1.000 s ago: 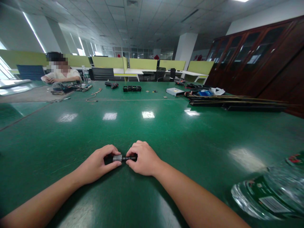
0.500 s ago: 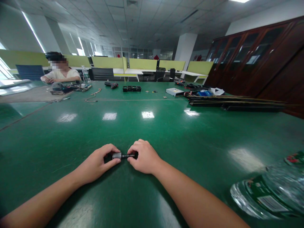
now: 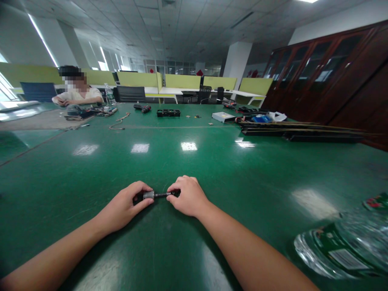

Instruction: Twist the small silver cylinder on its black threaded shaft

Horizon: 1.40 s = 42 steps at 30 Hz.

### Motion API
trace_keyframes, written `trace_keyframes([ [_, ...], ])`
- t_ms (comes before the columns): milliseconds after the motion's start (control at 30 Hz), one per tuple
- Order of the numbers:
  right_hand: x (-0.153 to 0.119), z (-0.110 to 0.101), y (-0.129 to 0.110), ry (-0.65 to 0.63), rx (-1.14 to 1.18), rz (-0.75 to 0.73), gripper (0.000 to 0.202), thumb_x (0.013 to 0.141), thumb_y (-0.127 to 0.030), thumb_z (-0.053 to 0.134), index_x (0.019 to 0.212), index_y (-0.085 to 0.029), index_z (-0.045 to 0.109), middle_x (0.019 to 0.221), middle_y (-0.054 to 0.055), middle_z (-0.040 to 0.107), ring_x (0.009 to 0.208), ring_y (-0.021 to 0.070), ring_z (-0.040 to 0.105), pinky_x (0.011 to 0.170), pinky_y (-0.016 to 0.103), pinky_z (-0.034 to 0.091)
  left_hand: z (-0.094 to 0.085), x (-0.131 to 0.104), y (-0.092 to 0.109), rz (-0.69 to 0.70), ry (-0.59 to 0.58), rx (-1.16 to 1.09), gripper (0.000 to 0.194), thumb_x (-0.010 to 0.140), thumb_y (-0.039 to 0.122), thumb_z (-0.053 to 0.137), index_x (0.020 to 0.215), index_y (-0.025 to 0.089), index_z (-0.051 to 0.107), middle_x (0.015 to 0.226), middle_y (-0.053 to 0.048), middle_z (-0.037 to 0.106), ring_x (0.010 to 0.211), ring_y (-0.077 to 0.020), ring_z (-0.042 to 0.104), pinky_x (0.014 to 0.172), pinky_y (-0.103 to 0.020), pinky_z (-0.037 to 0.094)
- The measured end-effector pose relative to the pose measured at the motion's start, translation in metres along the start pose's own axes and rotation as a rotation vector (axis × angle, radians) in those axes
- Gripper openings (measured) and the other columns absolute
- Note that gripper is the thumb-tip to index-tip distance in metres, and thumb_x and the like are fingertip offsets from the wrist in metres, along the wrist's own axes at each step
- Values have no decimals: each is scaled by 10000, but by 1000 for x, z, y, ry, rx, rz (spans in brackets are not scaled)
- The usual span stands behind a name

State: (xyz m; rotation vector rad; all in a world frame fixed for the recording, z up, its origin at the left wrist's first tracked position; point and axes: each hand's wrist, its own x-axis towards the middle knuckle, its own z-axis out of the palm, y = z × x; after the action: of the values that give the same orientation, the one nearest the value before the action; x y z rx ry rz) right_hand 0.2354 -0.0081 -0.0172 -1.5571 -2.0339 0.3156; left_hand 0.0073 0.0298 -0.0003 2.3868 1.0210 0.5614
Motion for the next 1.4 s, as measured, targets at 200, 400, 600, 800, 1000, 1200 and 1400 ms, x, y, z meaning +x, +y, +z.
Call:
trace_keyframes([
  [200,1,-1,9,37,-44,79,115,774,-217,708,865,-246,773,802,25,673,786,177,588,731,311,431,0,0,2,-18,31,23,152,884,325,602,979,210,629,893,-30,653,786,-201,576,724,-316,478],
  [400,1,-1,6,40,-32,58,110,755,-206,726,843,-249,776,805,23,691,803,188,597,745,328,435,-1,0,2,-26,27,17,152,882,321,609,980,207,628,908,-35,652,793,-205,577,725,-321,478],
  [600,-2,3,-7,1,171,-81,244,777,-172,736,1016,-220,737,869,22,718,845,178,611,797,320,467,-1,-1,-3,31,-3,-19,162,863,310,637,988,210,615,926,-30,647,823,-201,584,745,-314,471],
  [800,-6,3,-14,-48,265,-139,312,748,-168,755,1049,-219,691,892,19,715,855,177,628,802,321,466,0,-1,-5,108,-52,-80,173,837,271,673,987,208,612,953,-25,637,871,-196,596,773,-303,468],
  [1000,-5,5,-11,-39,177,-192,159,763,-134,736,903,-203,708,861,17,703,855,176,591,793,312,438,-1,-1,-5,108,-48,-83,204,818,288,712,981,203,622,933,-17,636,854,-192,595,756,-295,462],
  [1200,-5,6,-11,-75,139,-250,106,849,-207,681,945,-203,726,874,28,715,859,181,595,810,327,426,-1,-1,-4,109,-55,-108,172,840,314,700,954,203,635,900,-9,642,823,-180,595,731,-281,455],
  [1400,-6,6,-11,-61,134,-257,179,822,-235,721,999,-211,718,888,25,712,861,179,603,820,330,411,0,-1,-4,93,-53,-100,175,829,303,707,952,202,635,890,-3,646,804,-174,592,710,-271,447],
])
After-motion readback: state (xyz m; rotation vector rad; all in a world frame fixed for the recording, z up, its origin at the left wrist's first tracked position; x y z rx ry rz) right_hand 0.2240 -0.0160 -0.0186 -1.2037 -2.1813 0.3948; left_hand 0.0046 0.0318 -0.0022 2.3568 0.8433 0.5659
